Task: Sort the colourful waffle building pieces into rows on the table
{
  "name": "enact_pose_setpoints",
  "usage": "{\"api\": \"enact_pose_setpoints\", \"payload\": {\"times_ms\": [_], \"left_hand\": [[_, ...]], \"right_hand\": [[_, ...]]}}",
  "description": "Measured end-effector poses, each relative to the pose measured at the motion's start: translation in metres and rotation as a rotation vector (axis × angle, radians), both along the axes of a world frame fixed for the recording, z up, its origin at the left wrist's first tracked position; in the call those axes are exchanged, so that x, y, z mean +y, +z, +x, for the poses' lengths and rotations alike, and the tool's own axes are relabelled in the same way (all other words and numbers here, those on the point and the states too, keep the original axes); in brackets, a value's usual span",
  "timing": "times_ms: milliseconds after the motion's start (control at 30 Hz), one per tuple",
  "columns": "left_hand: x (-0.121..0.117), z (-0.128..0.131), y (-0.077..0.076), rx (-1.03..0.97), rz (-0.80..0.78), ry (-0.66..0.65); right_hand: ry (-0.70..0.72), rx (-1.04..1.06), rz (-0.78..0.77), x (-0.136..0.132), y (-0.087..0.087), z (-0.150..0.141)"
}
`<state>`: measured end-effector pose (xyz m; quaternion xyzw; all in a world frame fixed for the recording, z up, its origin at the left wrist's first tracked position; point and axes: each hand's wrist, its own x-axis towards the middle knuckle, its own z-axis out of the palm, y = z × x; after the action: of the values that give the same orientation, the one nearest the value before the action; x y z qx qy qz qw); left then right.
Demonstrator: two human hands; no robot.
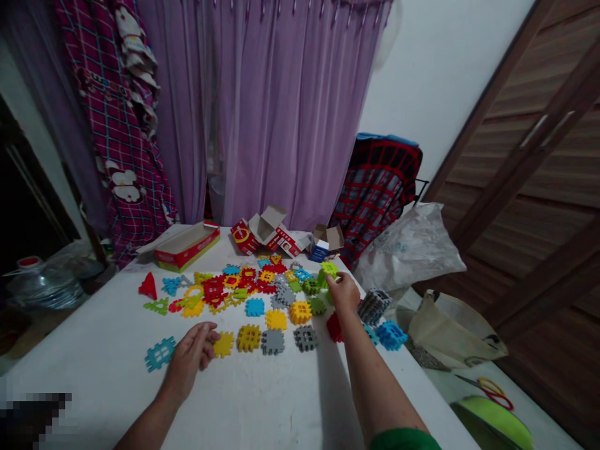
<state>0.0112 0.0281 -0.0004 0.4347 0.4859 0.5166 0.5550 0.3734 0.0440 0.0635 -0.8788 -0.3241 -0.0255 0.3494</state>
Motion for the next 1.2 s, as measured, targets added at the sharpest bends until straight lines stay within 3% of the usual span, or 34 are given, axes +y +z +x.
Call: {"api": "enact_pose_setpoints", "payload": {"times_ms": [200,533,1000,1200], "left_hand": [[-0.001,0.000,0.002,0.025,-0.023,-0.016],[0.002,-0.002,-0.004,0.079,-0.015,-0.029],[0.002,-0.001,-0.001,0.075,-0.024,-0.034],[0.003,0.000,-0.002,0.085,-0.013,-0.026]], "right_hand": [[-0.028,-0.020,-0.083,0.021,-0.006,0.033],[0.000,-0.052,-0.154,0.030,-0.014,0.045],[0.041,0.056,-0.107,0.024,-0.002,0.032],[0.230,0.343,-0.011,0.038,-0.019,0.005]]}}
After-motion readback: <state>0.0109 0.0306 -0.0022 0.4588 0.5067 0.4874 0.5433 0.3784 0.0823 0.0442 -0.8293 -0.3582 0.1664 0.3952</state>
